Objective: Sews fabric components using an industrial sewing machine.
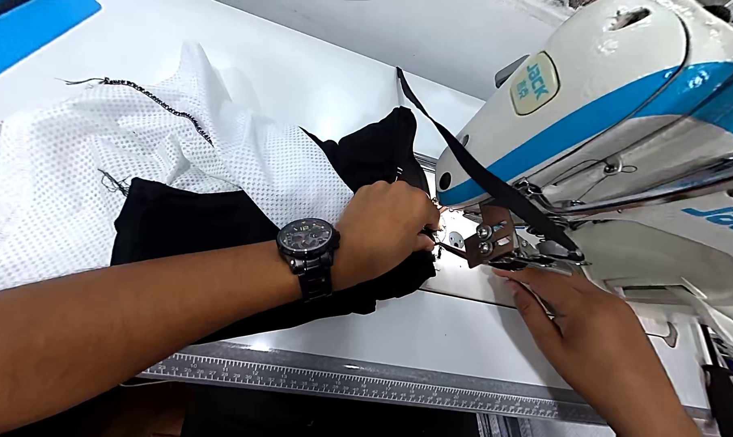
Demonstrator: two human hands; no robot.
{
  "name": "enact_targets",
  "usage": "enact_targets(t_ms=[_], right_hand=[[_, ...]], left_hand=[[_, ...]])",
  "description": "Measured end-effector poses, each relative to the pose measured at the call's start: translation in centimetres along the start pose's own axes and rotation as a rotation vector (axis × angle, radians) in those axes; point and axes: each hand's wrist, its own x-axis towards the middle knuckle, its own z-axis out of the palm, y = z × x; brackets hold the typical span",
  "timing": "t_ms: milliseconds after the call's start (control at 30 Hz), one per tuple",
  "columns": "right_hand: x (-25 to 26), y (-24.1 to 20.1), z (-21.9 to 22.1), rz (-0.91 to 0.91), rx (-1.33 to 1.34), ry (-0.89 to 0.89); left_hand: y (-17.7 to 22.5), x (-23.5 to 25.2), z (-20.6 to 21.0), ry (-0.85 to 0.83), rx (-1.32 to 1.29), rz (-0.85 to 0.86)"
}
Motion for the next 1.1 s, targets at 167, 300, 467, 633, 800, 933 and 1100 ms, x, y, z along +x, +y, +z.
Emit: enact_targets(t_ms=[167,300,467,633,800,933,1100], right_hand=[[-0.1,-0.5,1.1,0.010,0.061,0.040],[-0.5,-0.5,1.5,0.018,0.087,0.047],[0.4,-0.6,1.8,0.055,0.159,0.106],[5.4,-0.7,3.6,0.112,0.404,0.043],[6.3,-1.1,4.8,0.172,0.508,0.026],[5.7,-2.1,4.5,0.226,0.575,0.082],[6.1,-0.6,5.2,0.138,0.729,-0.038]], left_hand=[[0.1,-0.2,0.9,0.103,0.036,0.016],[0.1,0.1,1.2,0.143,0.000,-0.023],[0.1,-0.2,0.5,0.052,-0.056,-0.085],[-0.2,-1.2,0.4,0.068,-0.101,-0.042],[0.4,-2.7,0.3,0.092,0.078,0.124],[0.8,-3.0,0.7,0.065,0.156,0.174],[0.2,-3.0,0.7,0.141,0.019,0.117]])
